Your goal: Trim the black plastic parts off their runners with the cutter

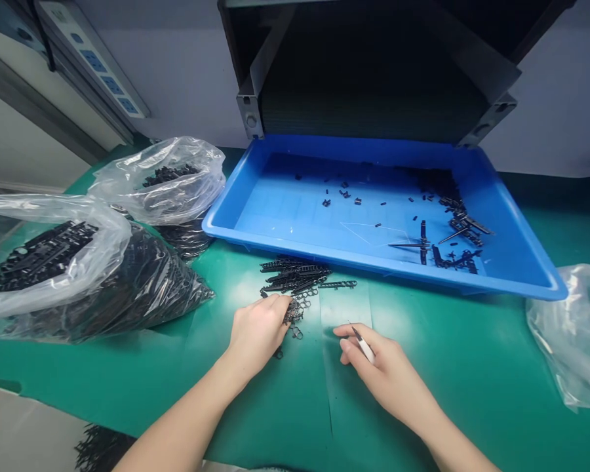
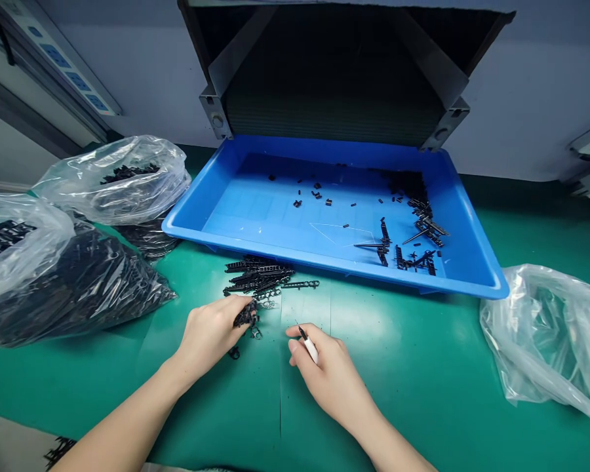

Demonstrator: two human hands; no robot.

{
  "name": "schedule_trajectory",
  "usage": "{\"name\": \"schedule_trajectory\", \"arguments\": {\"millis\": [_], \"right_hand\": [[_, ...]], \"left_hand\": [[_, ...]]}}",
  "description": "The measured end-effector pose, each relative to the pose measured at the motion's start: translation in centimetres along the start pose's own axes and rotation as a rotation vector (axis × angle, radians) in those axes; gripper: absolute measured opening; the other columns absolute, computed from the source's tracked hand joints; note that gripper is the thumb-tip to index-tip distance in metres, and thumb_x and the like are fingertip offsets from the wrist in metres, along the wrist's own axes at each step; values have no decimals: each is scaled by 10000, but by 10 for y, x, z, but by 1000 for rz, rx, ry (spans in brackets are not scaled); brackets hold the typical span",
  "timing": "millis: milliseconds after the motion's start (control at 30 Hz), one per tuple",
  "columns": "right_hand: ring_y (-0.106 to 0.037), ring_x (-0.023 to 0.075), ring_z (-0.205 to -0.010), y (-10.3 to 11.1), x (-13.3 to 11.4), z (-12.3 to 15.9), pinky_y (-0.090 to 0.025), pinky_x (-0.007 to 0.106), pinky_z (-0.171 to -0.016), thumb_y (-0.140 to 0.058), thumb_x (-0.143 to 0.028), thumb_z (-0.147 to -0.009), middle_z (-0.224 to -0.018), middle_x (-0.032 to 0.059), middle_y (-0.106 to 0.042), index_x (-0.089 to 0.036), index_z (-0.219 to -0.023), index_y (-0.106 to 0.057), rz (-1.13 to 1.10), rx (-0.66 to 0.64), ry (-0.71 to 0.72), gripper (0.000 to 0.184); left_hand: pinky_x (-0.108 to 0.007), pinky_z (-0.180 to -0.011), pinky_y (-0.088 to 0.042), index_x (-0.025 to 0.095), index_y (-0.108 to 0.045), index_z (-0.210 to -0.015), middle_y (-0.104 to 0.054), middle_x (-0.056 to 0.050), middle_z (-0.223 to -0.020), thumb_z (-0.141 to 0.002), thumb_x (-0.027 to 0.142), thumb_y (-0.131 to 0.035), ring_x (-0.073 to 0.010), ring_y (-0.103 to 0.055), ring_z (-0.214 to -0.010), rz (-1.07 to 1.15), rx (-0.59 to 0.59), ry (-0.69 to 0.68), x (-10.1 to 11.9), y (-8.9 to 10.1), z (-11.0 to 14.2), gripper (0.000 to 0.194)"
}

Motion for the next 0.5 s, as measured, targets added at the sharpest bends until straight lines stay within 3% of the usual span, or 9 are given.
{"name": "schedule_trajectory", "arguments": {"millis": [133, 233, 300, 400, 500], "right_hand": [[-312, 51, -362, -7, 3, -2, -244, 187, -340, -467, -480, -782, -633, -19, -512, -177, -995, -508, -355, -16, -79, 372], [-265, 33, -362, -6, 1, -2, -185, 173, -334, -483, -552, -756, -586, -44, -432, -169, -860, -484, -461, 11, -69, 397], [-248, 31, -366, -5, -2, -1, -173, 172, -342, -483, -582, -747, -541, -63, -375, -171, -770, -458, -466, -6, -54, 413], [-222, 28, -376, -6, -7, 2, -166, 171, -356, -503, -566, -750, -512, -82, -316, -173, -708, -437, -468, -82, -41, 401], [-210, 30, -384, -9, -11, 4, -163, 169, -365, -521, -530, -761, -486, -93, -287, -173, -689, -431, -486, -157, -29, 376]], "left_hand": [[-238, -535, -358, 206, -586, -896, -633, -23, -732, -807, 127, -474, -157, -578, -630, 257, 200, -182, 29, 6, 18, 164], [-226, -496, -334, 192, -580, -805, -590, -8, -630, -809, 159, -473, -135, -533, -539, 536, 236, -233, 44, 16, 26, 112], [-218, -483, -336, 183, -548, -687, -552, 5, -580, -793, 227, -502, -123, -497, -503, 797, 153, -107, 39, 18, 22, 124], [-211, -495, -345, 177, -495, -614, -495, 22, -569, -731, 305, -573, -116, -456, -517, 1122, -78, 178, 25, 5, 15, 190], [-221, -558, -367, 170, -495, -677, -505, 21, -633, -647, 310, -676, -126, -467, -596, 1348, -345, 226, 29, -13, 14, 230]]}}
Point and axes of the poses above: each hand's wrist, its own z-axis away from the middle knuckle, its own y-axis out of the back of the hand, x = y × z, the point moved 6 cm from there along -z, towards the middle knuckle
